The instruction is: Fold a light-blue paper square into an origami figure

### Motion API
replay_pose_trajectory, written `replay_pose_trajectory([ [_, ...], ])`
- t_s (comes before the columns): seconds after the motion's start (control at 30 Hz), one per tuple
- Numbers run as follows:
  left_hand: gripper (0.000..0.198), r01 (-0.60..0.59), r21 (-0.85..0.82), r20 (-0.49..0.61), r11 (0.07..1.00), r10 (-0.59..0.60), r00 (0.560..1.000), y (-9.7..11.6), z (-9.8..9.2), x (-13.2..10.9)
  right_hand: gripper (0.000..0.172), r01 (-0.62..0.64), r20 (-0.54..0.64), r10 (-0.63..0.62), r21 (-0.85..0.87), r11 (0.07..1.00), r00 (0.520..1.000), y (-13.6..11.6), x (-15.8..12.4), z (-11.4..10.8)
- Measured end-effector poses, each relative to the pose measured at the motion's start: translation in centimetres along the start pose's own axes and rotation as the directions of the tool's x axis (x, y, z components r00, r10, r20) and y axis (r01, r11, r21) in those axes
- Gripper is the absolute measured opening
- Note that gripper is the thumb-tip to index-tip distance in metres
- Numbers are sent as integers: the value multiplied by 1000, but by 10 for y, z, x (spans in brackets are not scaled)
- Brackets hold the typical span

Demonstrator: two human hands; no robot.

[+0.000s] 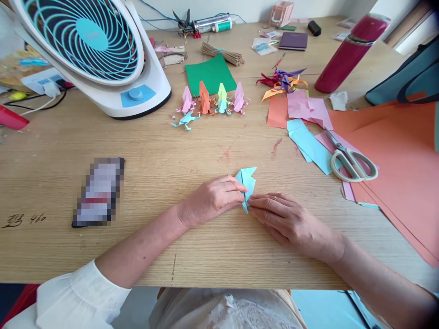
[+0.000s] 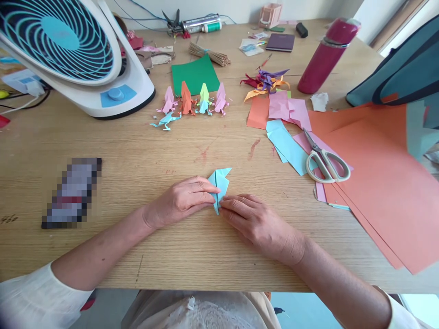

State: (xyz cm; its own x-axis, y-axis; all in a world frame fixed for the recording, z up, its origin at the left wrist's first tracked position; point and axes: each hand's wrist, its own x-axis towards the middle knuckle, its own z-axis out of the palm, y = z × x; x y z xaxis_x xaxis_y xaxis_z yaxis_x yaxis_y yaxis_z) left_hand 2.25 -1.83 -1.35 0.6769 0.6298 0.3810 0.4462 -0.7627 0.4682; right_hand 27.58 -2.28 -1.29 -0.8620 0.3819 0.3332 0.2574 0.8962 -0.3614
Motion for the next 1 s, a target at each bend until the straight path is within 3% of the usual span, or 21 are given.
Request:
replay_pose_trajectory([
  [0.43, 19, -55, 47, 60, 997, 52, 997, 2, -5, -3, 36, -8, 77, 13, -57, 998, 997, -3, -2, -4],
  [0.7, 29, -113, 223, 146, 968, 82, 986, 4, -10, -18, 34, 55, 63, -46, -149, 987, 997, -10, 5, -8],
  [0.87, 35, -25, 364, 11, 931, 22, 1000, 9, -10, -26, 34, 57, 29, -53, -138, 989, 998, -12, 7, -8],
  [1.0, 34, 8, 432, 24, 902, -21, 999, 12, -11, -26, 31, 45, 22, -43, -125, 991, 999, -11, 6, -6],
])
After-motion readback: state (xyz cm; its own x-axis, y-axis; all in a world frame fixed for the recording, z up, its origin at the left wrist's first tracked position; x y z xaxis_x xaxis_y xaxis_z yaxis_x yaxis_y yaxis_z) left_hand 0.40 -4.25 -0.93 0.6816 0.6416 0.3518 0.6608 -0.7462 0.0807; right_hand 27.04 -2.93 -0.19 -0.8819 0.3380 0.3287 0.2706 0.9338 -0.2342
